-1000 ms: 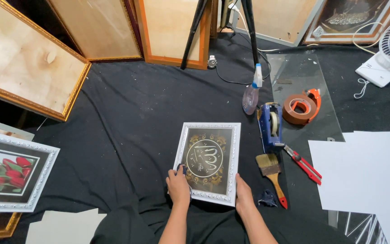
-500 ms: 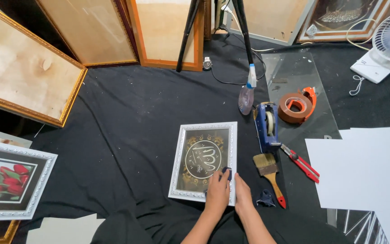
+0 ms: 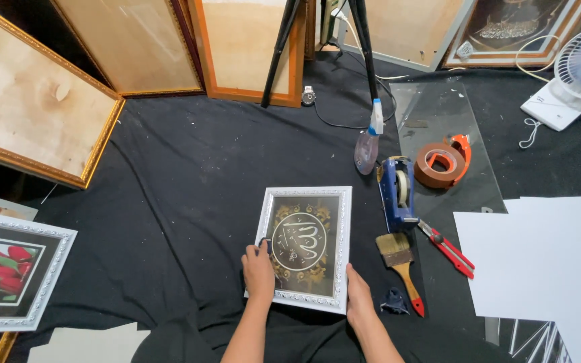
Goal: Cleaning a small framed artwork with a cloth and then sliding it into a white protective sleeve.
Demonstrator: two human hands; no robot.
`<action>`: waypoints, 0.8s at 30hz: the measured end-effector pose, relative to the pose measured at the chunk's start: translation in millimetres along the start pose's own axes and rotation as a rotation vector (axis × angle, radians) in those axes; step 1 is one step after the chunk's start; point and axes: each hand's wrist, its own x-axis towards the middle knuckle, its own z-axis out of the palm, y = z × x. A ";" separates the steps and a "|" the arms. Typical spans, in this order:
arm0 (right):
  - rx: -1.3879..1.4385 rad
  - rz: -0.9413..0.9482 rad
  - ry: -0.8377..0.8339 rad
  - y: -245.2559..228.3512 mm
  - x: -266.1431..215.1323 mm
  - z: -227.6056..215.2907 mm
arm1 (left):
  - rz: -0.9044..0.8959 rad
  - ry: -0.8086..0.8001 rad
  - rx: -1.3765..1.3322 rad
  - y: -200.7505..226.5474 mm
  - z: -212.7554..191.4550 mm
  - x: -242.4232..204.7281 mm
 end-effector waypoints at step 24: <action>0.001 -0.052 -0.004 -0.6 -1.0 0.0 | 0.402 -0.009 -0.382 129.3 -15.8 -34.3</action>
